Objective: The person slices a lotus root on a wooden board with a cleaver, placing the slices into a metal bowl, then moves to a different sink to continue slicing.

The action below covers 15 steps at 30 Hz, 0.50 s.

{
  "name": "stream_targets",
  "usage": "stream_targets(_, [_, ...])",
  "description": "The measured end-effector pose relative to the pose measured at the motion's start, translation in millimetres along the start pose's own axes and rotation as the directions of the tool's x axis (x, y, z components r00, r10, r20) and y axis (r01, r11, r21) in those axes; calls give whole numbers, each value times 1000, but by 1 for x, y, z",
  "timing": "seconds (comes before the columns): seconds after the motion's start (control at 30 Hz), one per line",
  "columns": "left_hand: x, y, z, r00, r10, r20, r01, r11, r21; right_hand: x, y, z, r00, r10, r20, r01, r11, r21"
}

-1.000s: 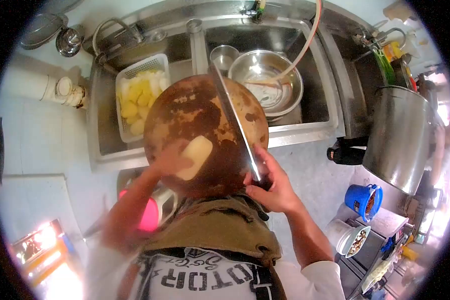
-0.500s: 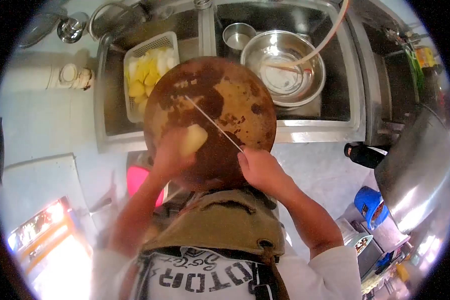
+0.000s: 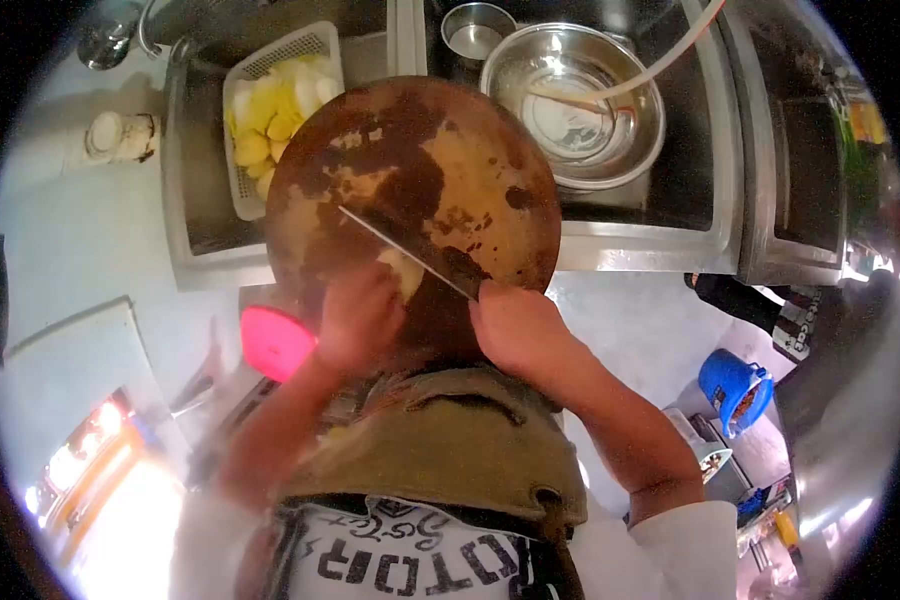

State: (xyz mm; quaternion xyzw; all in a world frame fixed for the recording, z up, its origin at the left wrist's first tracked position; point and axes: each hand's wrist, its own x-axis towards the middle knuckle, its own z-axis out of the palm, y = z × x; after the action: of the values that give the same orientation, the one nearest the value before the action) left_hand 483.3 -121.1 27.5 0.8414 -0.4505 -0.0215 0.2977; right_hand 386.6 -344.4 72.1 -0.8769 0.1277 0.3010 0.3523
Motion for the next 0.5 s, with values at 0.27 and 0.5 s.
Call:
stream_targets(0.27, [7, -2, 3, 997, 3, 72, -4, 1000, 13, -33, -22, -8, 998, 20, 64, -19, 1000, -19])
stream_targets(0.5, [8, -7, 3, 989, 65, 130, -68, 998, 11, -50, -17, -4, 992, -123, -11, 123, 991, -60])
